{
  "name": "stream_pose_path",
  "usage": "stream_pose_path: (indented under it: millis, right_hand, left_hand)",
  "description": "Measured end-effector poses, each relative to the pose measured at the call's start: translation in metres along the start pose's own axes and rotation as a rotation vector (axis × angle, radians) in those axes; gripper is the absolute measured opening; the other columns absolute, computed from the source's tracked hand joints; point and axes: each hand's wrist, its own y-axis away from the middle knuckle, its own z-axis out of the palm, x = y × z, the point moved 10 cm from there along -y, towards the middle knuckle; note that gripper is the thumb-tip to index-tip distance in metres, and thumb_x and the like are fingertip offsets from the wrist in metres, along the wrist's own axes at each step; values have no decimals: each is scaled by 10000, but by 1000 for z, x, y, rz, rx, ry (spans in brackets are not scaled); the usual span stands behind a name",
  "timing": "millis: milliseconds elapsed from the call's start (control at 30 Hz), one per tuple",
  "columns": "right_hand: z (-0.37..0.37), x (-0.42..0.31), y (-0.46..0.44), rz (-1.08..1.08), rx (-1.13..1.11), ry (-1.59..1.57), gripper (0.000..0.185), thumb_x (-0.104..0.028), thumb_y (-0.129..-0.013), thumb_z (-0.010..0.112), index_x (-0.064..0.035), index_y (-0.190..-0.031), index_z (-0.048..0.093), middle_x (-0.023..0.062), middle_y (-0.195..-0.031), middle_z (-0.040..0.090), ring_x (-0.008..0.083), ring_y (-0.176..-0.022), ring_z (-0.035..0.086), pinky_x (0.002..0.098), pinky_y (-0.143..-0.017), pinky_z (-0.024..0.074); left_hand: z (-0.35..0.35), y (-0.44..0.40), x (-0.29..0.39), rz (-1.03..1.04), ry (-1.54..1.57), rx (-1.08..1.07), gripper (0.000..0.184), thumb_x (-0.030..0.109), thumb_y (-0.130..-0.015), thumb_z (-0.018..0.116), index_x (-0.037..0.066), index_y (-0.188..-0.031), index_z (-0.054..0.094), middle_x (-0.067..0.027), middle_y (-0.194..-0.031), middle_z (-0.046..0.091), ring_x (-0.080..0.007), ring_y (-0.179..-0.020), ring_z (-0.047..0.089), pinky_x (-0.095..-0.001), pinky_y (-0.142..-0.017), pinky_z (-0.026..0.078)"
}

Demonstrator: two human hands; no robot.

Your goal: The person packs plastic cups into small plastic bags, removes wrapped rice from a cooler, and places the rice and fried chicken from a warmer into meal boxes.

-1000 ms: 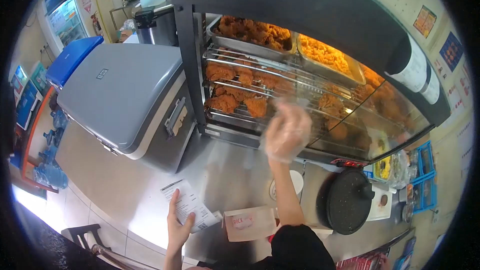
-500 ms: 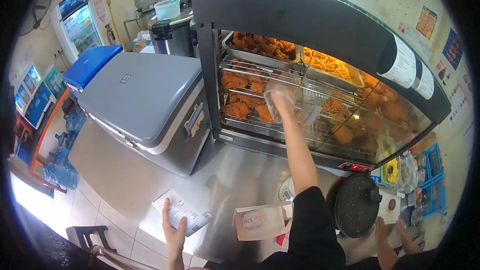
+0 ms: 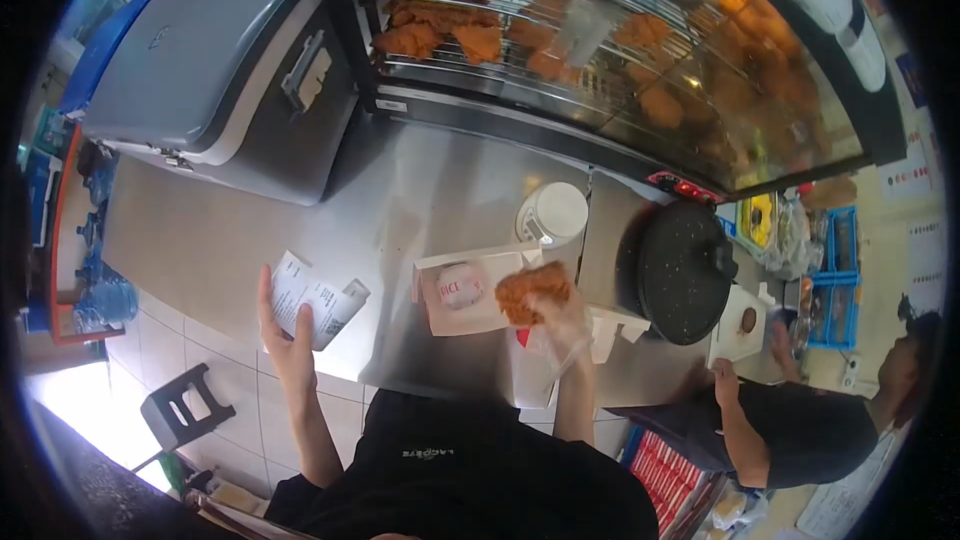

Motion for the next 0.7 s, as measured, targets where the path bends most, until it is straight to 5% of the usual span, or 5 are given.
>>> stream_pose_path:
  millis: [233, 333, 500, 600, 700]
  right_hand:
    - [0, 20, -31, -215, 341, 1451, 335, -213, -737, 658, -7, -920, 468, 203, -952, 585, 321, -903, 596, 386, -804, 477]
    - [15, 38, -47, -45, 463, 1533, 502, -166, -726, 621, 23, -1155, 439, 219, -971, 595, 398, -954, 576, 456, -842, 464]
    - [90, -22, -19, -615, -12, 1762, 655, -227, -748, 626, -11, -1316, 383, 248, -1174, 551, 363, -1140, 510, 390, -991, 387]
    - [177, -143, -28, -777, -227, 1252, 348, -242, -859, 532, -96, -1170, 589, 107, -979, 673, 270, -832, 652, 363, -786, 502]
    - [265, -223, -121, -997, 155, 1443, 456, -294, -845, 546, -65, -1238, 514, 177, -950, 650, 376, -891, 601, 421, -796, 484]
  left_hand:
    - [28, 2, -8, 94, -119, -105, 589, -25, -811, 536, -4, -1368, 347, -171, -1381, 395, -262, -1280, 369, -344, -1065, 253]
    - [36, -1, -5, 189, -199, -126, 596, 24, -804, 573, -24, -1355, 352, -184, -1375, 404, -277, -1279, 377, -347, -1064, 261]
    - [10, -4, -25, 98, -83, -72, 600, 1, -784, 562, -42, -1345, 355, -192, -1359, 413, -283, -1272, 379, -354, -1057, 272]
    - [-16, -10, -45, 10, 14, 32, 605, -21, -775, 551, -42, -1347, 353, -189, -1363, 407, -279, -1262, 388, -352, -1054, 274]
    - [-30, -9, -38, -17, -5, 102, 609, -31, -771, 538, -42, -1350, 349, -188, -1376, 392, -278, -1266, 383, -350, -1061, 263]
